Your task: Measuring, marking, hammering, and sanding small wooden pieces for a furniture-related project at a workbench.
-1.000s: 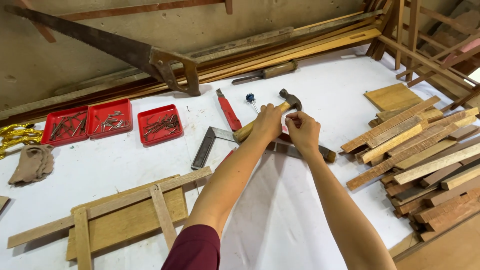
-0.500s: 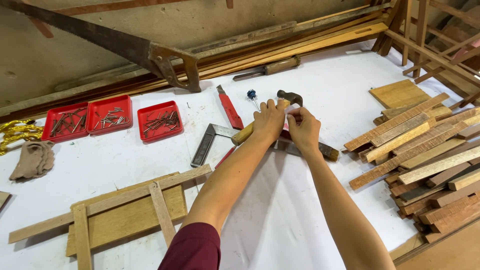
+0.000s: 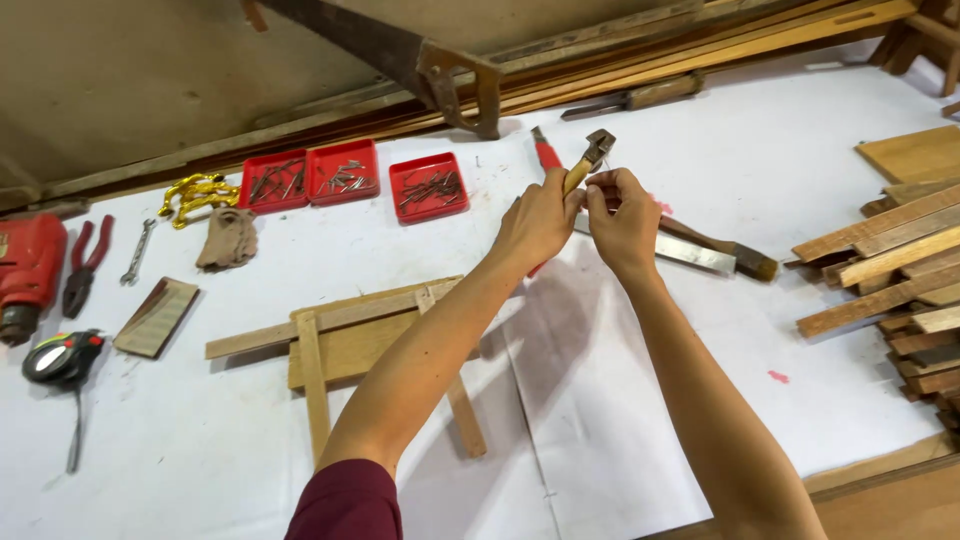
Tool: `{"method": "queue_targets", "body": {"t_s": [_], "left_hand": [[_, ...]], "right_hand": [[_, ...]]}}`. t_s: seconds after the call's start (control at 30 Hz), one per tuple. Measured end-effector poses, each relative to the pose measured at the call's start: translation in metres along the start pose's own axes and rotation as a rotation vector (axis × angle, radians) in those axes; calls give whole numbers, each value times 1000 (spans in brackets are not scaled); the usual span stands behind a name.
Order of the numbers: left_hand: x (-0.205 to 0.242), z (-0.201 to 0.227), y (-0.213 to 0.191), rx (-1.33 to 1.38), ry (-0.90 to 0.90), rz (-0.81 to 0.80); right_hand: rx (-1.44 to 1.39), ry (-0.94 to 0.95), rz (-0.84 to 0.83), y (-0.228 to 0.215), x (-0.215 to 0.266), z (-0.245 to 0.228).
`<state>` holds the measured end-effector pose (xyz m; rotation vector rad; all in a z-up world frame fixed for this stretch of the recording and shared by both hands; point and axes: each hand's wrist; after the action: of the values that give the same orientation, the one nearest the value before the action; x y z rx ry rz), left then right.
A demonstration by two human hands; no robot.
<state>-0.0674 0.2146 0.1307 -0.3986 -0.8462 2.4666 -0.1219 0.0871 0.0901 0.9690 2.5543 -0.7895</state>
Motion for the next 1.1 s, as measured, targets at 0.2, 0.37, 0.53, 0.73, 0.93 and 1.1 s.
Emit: {"method": "queue_targets", "body": {"t_s": [0.2,0.37,0.53,0.73,0.93,1.1], "left_hand": [[48,-40,-59,17,-43,82],[89,-75,-111,74,-82,136],[141,-109,-162,116,-142,216],[200,-126,-210,232,-351,211],[215,-190,-222,58,-181,298],[218,-211,-220,25,-159,265]], "right_hand": [[-83,-112,-66,44,39,-56],[-201,-185,-193,81,67,-101],[-259,-249,-352,113,95,-146],[-273,-281,-479,153,128,-180],[-199,-269,-553,180,146,-183],[-139,-260,-579,195,155,-174]]}}
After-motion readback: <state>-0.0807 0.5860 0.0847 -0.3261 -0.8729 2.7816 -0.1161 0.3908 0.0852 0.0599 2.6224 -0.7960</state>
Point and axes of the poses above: each hand's wrist, its own x-axis away from the middle knuckle, its own y-axis out of the palm, z = x × y, and after that the axes turned 8 degrees about x, right-handed
